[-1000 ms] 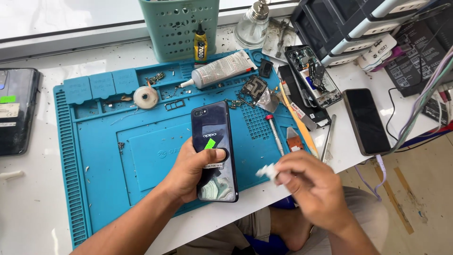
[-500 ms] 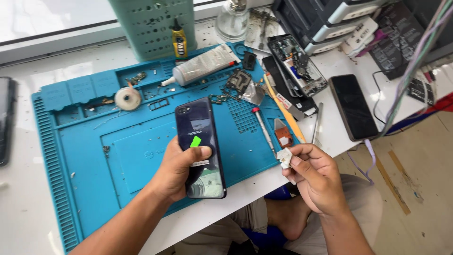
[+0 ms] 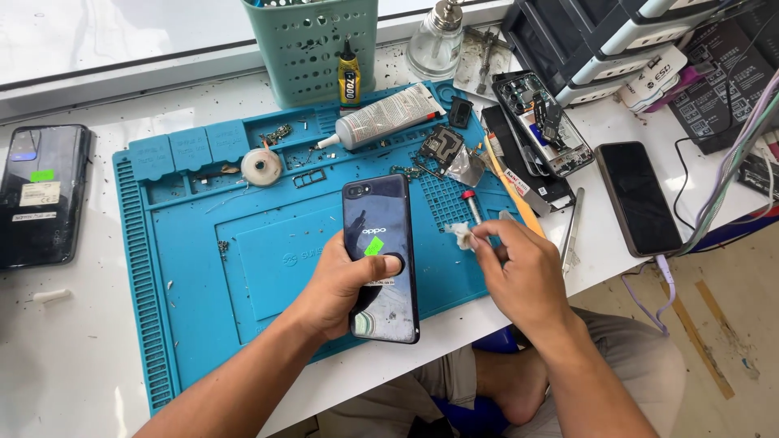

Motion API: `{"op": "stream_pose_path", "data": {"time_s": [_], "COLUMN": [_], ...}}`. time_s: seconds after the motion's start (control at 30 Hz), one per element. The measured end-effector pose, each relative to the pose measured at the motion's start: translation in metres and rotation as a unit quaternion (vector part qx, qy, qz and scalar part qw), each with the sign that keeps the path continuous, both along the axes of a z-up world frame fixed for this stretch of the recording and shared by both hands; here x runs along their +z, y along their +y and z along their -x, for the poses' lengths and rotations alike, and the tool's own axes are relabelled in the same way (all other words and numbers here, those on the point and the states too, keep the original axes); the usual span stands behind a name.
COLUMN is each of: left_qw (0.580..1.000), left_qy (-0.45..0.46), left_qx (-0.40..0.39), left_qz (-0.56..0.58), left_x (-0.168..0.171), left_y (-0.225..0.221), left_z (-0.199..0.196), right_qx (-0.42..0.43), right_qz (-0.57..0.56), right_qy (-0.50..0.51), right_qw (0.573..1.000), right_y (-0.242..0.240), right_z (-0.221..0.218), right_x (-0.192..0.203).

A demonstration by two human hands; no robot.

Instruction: Applying adhesive to the frame of a smartphone and cleaning the edges using a tube of glue and a swab.

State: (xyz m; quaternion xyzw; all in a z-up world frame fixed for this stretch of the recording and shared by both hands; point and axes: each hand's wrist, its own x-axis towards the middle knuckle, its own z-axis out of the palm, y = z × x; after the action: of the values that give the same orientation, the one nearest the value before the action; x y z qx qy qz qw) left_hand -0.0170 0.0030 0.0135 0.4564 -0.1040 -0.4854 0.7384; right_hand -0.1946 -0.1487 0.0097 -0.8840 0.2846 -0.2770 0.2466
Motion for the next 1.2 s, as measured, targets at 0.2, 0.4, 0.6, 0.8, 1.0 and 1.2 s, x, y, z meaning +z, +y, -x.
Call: {"op": "stream_pose_path", "data": {"time_s": [0.2,0.4,0.6,0.8,1.0,1.2], "left_qw": [1.000,1.000,1.000,0.993,0.990,0.993], "left_qy": [0.003,0.005,0.014,0.049,0.054,0.053], "left_qx": [-0.004,-0.003,0.001,-0.082,-0.081,-0.077], "left_qz": [0.004,0.009,0.019,-0.066,-0.098,-0.067], "left_x": [0.002,0.004,-0.005,-0.017,-0.011,-0.024], "left_y": [0.001,0.002,0.000,-0.001,-0.003,-0.005], "left_z": [0.000,0.000,-0.004,-0.016,-0.016,-0.016], "right_qx": [-0.004,0.000,-0.021,-0.157,-0.242,-0.217], "right_qz": [-0.011,-0.016,-0.047,-0.212,-0.161,-0.126], "right_qy": [0.000,-0.059,-0.088,-0.109,-0.162,-0.220], "right_qw": [1.000,0.998,0.995,0.958,0.943,0.943], "right_y": [-0.004,0.003,-0.002,-0.015,-0.033,-0.042], "right_z": [-0.023,-0.009,0.026,0.114,0.184,0.191], "right_x": [0.001,0.013,0.026,-0.003,-0.010,-0.018]}}
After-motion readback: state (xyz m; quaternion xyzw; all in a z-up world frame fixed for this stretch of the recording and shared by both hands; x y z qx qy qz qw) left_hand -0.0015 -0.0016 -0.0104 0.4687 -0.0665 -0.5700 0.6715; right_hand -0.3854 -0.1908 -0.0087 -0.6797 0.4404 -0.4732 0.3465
